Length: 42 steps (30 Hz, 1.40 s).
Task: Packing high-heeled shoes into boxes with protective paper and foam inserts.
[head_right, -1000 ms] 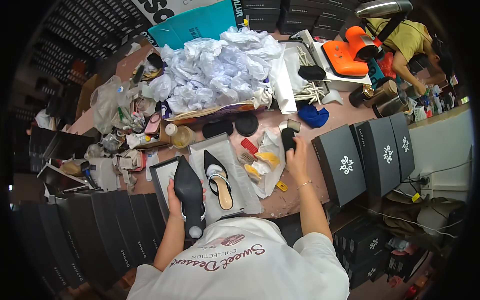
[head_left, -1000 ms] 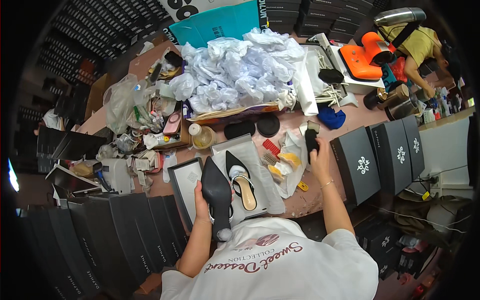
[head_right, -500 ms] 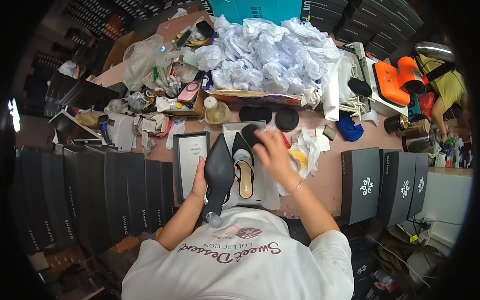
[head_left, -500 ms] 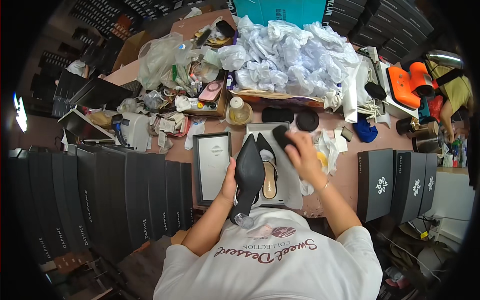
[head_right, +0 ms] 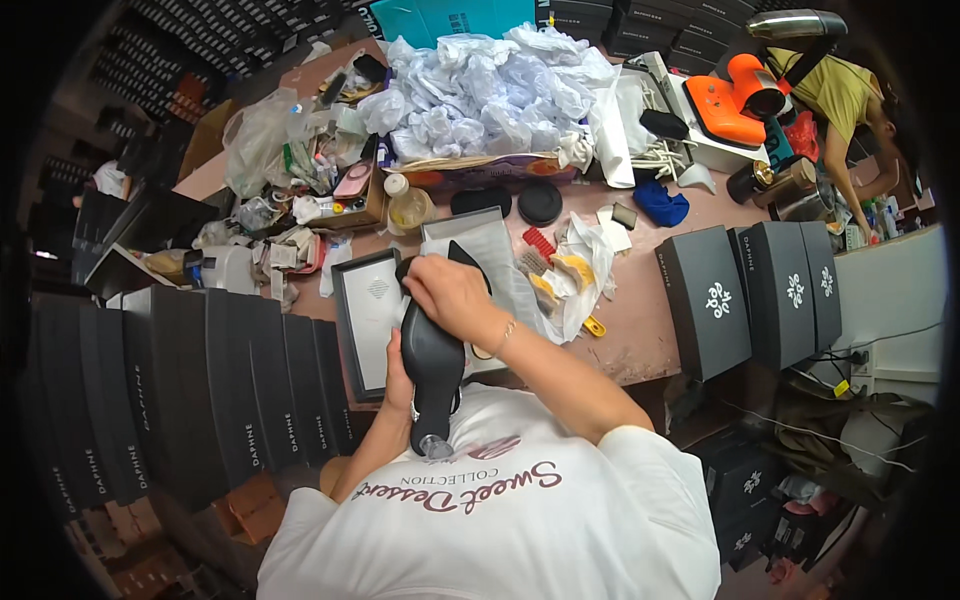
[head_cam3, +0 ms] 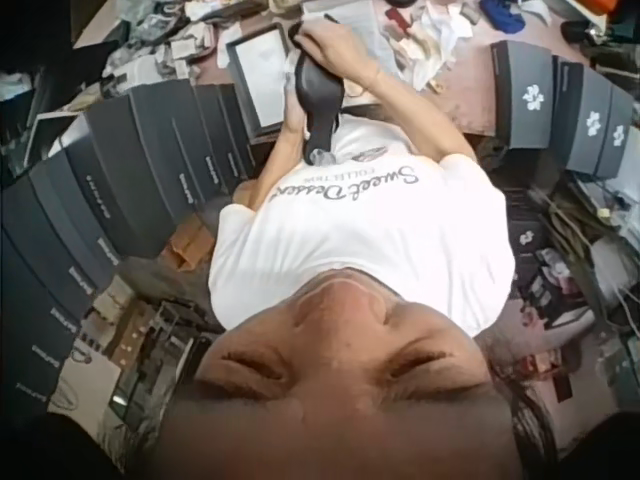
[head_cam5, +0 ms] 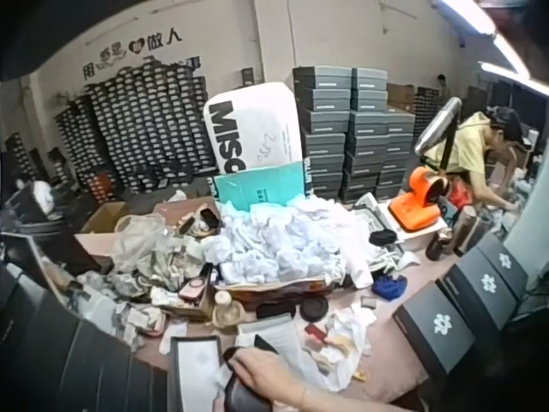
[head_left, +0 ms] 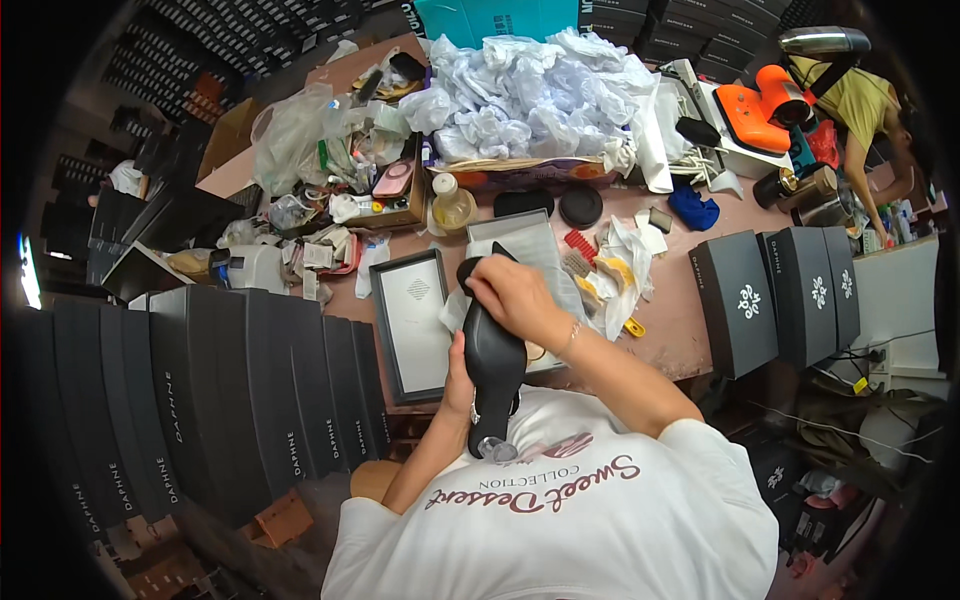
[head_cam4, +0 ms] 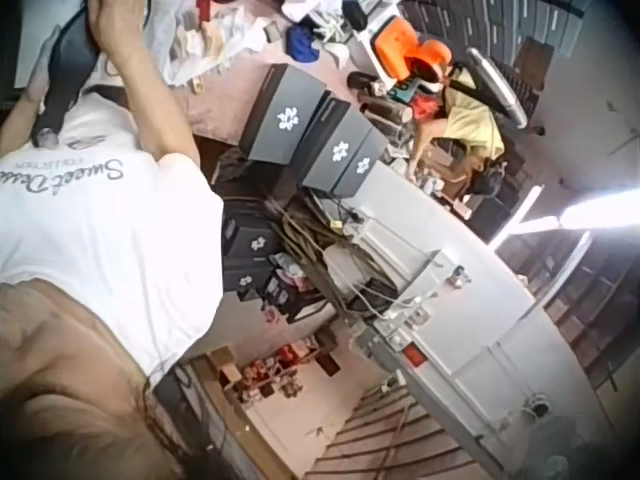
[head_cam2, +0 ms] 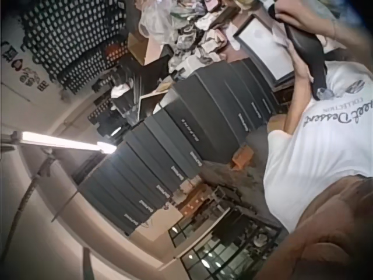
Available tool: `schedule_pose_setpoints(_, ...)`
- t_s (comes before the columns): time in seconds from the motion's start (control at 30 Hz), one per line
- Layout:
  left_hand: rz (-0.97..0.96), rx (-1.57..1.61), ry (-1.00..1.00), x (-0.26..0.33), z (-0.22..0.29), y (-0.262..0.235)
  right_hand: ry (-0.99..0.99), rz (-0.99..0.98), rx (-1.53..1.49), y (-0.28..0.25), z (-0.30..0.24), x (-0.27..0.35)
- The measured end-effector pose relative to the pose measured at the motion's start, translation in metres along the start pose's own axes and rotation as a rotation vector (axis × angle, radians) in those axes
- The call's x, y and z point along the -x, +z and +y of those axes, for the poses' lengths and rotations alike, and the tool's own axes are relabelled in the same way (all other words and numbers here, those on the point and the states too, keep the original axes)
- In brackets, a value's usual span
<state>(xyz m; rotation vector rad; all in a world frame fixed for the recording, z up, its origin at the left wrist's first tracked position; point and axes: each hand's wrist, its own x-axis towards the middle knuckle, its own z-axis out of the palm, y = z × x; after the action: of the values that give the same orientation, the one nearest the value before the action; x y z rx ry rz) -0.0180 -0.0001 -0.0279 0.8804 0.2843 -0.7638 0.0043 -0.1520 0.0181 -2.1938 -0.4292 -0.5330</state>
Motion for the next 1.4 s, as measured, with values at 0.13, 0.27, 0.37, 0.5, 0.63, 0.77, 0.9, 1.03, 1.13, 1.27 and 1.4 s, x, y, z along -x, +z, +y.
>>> schedule_pose_setpoints(0.13,0.058,-0.04,0.152,0.009,0.012,-0.007,-0.057,-0.327,-0.072,-0.01,-0.038,0.035)
schedule_pose_setpoints(0.27,-0.158,0.138,-0.027,0.022,0.003,-0.004,0.234,-0.215,-0.419,-0.011,-0.035,0.013)
schedule_pose_setpoints(0.37,0.09,0.045,0.265,0.002,0.005,-0.019,0.019,-0.159,-0.176,0.001,-0.049,0.013)
schedule_pose_setpoints(0.5,-0.018,0.29,0.028,0.012,0.048,-0.022,-0.159,-0.481,-0.323,0.004,-0.064,0.027)
schedule_pose_setpoints(0.63,0.173,0.201,0.098,0.01,0.047,-0.025,-0.039,-0.704,-0.452,-0.009,-0.072,0.028)
schedule_pose_setpoints(0.77,-0.011,0.196,0.173,0.0,0.052,-0.038,0.006,-0.735,-0.206,-0.026,-0.034,0.059)
schedule_pose_setpoints(0.9,0.368,0.194,0.429,0.009,0.08,-0.019,0.166,-0.454,-0.477,-0.062,-0.042,0.067)
schedule_pose_setpoints(1.03,0.442,0.275,0.412,0.004,0.066,-0.018,-0.303,-0.388,-0.038,-0.023,-0.086,0.048)
schedule_pose_setpoints(1.13,0.411,0.3,0.475,0.005,0.072,-0.02,-0.264,-0.442,0.125,-0.013,-0.064,0.079)
schedule_pose_setpoints(1.27,0.234,0.25,0.365,0.014,0.078,-0.02,0.005,-0.231,0.009,-0.037,-0.026,0.091)
schedule_pose_setpoints(1.4,-0.046,0.256,0.144,0.008,0.047,0.0,-0.271,-0.331,-0.12,-0.008,-0.05,0.043)
